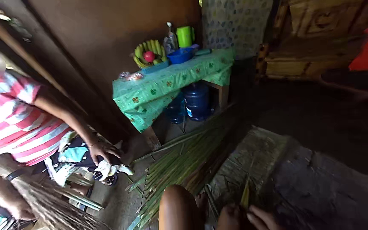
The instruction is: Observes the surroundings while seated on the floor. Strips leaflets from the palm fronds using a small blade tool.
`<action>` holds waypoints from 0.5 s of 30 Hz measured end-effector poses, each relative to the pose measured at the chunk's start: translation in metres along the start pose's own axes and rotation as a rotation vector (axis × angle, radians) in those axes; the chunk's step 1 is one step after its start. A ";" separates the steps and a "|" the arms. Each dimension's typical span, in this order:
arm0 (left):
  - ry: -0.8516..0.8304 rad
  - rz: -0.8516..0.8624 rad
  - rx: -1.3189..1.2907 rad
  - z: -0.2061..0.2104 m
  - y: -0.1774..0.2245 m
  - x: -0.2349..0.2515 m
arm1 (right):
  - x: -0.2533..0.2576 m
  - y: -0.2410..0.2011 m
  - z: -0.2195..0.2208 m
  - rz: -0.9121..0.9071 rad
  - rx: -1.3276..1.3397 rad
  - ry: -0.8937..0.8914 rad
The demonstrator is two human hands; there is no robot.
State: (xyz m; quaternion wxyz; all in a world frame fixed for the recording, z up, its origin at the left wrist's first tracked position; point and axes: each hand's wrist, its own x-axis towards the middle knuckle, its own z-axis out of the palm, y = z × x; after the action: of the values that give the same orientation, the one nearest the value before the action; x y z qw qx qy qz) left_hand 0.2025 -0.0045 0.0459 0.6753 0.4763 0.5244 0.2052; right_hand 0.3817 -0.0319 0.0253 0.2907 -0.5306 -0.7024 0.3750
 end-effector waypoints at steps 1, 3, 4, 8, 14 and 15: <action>-0.004 -0.002 -0.025 -0.001 0.001 -0.002 | 0.002 0.001 -0.002 0.012 -0.058 0.055; -0.034 -0.046 -0.065 -0.002 0.005 -0.006 | 0.006 0.001 -0.008 0.086 -0.162 0.100; -0.059 -0.074 -0.079 -0.001 0.007 -0.007 | 0.006 -0.002 -0.014 0.143 -0.171 0.086; -0.102 -0.109 -0.094 0.000 0.011 -0.009 | 0.008 0.000 -0.021 0.251 -0.159 0.105; -0.166 -0.107 -0.067 -0.001 0.010 -0.013 | 0.013 0.013 -0.032 0.413 0.246 0.255; -0.182 -0.126 -0.058 -0.002 0.011 -0.013 | 0.012 0.006 -0.034 0.460 0.425 0.235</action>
State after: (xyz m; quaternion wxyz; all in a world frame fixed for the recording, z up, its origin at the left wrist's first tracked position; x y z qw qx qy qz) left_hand 0.1988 -0.0087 0.0622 0.7451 0.4395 0.4836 0.1333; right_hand 0.4090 -0.0116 0.0397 0.3816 -0.6424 -0.4319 0.5051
